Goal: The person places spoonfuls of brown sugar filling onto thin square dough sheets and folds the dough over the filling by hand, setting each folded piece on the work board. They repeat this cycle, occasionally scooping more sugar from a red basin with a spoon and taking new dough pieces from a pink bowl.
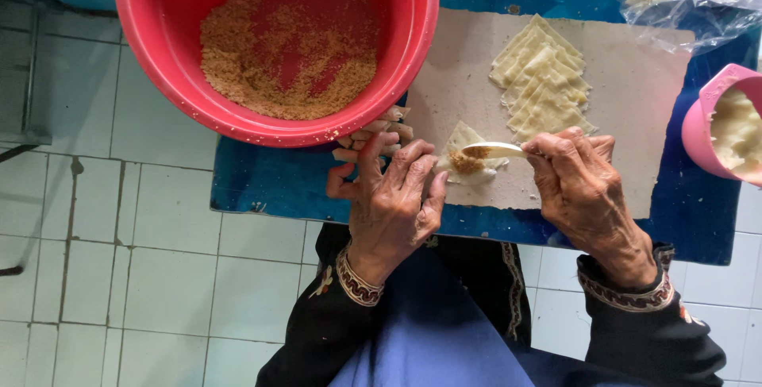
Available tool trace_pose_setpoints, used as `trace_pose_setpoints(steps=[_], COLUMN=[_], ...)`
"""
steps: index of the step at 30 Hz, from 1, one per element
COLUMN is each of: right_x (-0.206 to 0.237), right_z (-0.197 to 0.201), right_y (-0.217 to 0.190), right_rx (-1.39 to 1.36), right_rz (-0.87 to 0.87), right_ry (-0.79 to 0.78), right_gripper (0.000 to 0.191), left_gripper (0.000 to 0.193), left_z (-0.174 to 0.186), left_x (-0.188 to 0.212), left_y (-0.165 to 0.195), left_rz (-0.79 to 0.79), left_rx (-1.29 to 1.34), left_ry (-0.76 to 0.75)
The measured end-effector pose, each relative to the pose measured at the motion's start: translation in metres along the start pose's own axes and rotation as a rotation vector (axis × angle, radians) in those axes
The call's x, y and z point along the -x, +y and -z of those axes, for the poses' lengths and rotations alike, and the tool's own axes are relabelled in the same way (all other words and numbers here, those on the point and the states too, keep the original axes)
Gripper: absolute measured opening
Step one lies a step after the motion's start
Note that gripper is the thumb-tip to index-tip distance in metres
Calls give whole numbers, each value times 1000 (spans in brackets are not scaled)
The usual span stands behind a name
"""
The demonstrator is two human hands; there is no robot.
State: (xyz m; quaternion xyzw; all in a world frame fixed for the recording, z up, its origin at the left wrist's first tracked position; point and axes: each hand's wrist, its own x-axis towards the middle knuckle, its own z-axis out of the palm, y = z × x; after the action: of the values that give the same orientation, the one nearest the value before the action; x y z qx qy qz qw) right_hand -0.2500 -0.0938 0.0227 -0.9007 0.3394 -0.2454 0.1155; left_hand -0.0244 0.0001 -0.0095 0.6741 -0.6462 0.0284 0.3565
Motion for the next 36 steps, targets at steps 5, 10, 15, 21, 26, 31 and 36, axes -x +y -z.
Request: trace_pose_setpoints(steps=[5, 10, 15, 21, 26, 31, 36], right_x=[-1, 0, 4, -5, -56, -135, -173], right_z=[-2, -3, -4, 12, 33, 8, -15], right_y=[-4, -8, -4, -6, -27, -60, -84], right_rx=[44, 42, 39, -67, -239, -109, 86], right_rz=[37, 38, 16, -202, -302, 167, 516], right_ry=[16, -4, 27, -40, -17, 141, 178], right_gripper=[23, 20, 18, 10, 9, 9, 21], left_gripper=[16, 16, 16, 16, 18, 19, 18], left_z=[0, 0, 0, 1, 4, 4, 0], left_x=[0, 2, 2, 0, -2, -2, 0], left_y=[-1, -2, -4, -3, -2, -1, -5], left_rz=[-20, -17, -25, -30, -46, -72, -92], left_rx=[20, 49, 55, 76, 69, 85, 209], left_ry=[10, -12, 1, 3, 6, -8, -74])
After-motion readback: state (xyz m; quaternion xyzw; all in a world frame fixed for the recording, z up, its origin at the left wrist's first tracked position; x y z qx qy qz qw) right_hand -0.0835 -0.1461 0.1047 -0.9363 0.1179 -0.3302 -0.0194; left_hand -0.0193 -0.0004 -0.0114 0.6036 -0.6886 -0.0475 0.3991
